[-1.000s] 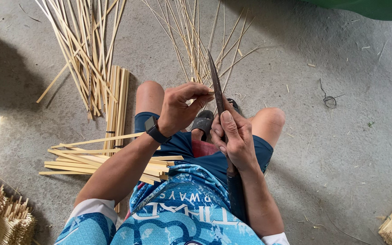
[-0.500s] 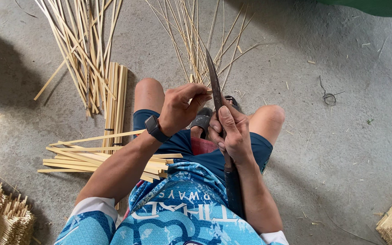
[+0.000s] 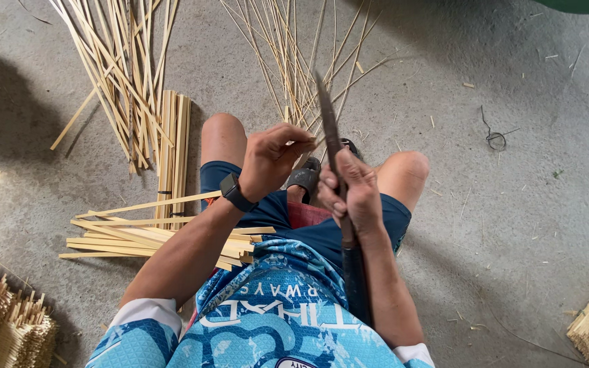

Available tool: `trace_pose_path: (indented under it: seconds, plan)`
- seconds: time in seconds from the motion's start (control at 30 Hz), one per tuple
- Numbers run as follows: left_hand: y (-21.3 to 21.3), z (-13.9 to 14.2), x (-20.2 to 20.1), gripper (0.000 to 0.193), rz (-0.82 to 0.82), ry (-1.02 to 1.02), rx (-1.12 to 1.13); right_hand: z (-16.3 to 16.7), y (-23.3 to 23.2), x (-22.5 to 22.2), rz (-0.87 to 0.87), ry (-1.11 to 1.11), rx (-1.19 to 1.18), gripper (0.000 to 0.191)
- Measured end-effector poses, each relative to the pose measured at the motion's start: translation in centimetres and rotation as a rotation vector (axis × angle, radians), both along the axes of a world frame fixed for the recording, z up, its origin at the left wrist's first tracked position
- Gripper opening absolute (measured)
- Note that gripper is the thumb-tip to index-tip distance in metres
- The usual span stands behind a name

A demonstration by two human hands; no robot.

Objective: The person sits cross-legged and uses a knife to sharpen the ends of thin bamboo sticks. They pick up each stick, hold it against the blade, and scrape the tip to form a point, then place the finished stick into a pile on the floor.

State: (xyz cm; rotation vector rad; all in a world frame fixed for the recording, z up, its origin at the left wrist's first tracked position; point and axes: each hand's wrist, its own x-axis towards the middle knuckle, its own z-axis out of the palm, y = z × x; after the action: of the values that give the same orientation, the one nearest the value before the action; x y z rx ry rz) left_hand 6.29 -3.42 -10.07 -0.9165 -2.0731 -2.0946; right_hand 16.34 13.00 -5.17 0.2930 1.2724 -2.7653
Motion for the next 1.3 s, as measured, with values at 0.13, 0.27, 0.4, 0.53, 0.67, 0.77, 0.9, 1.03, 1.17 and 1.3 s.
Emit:
trace_pose_path:
  seconds: [0.13, 0.27, 0.4, 0.53, 0.67, 0.77, 0.9, 1.03, 1.17, 1.3]
  plan:
    - [0.1, 0.6, 0.1, 0.011, 0.006, 0.022, 0.011, 1.1, 0.5, -0.2, -0.021, -0.016, -0.080, 0.035]
    - [0.5, 1.9, 0.5, 0.014, 0.088, 0.041, 0.007, 3.2, -0.7, 0.1, 0.043, 0.025, 0.171, 0.041]
    - [0.1, 3.1, 0.4, 0.014, 0.136, 0.113, -0.015, 5.4, -1.2, 0.3, 0.114, 0.061, 0.177, 0.050]
    - [-0.3, 3.7, 0.1, 0.014, 0.111, 0.108, 0.000, 6.6, -1.4, 0.5, 0.146, 0.111, 0.122, 0.048]
    - [0.1, 3.7, 0.3, 0.013, 0.096, 0.052, 0.035, 6.8, -1.7, 0.1, 0.132, 0.147, 0.295, 0.055]
    - [0.5, 3.5, 0.3, 0.012, 0.102, -0.035, 0.053, 6.8, -1.7, -0.3, 0.113, 0.136, 0.361, 0.057]
    - [0.6, 3.5, 0.1, 0.013, 0.078, -0.051, 0.089, 6.3, -1.2, -0.4, 0.075, 0.074, 0.442, 0.056]
    - [0.3, 5.6, -0.1, 0.015, 0.129, 0.097, 0.044, 4.7, -1.2, -1.2, 0.078, 0.079, 0.467, 0.058]
    - [0.1, 10.1, -1.0, 0.015, 0.171, 0.238, 0.032, 3.5, -1.6, -2.0, 0.074, 0.064, 0.491, 0.058]
    - [0.7, 13.4, -2.5, 0.011, 0.120, 0.325, 0.046, 3.7, -1.2, -2.1, 0.033, 0.136, 0.343, 0.043]
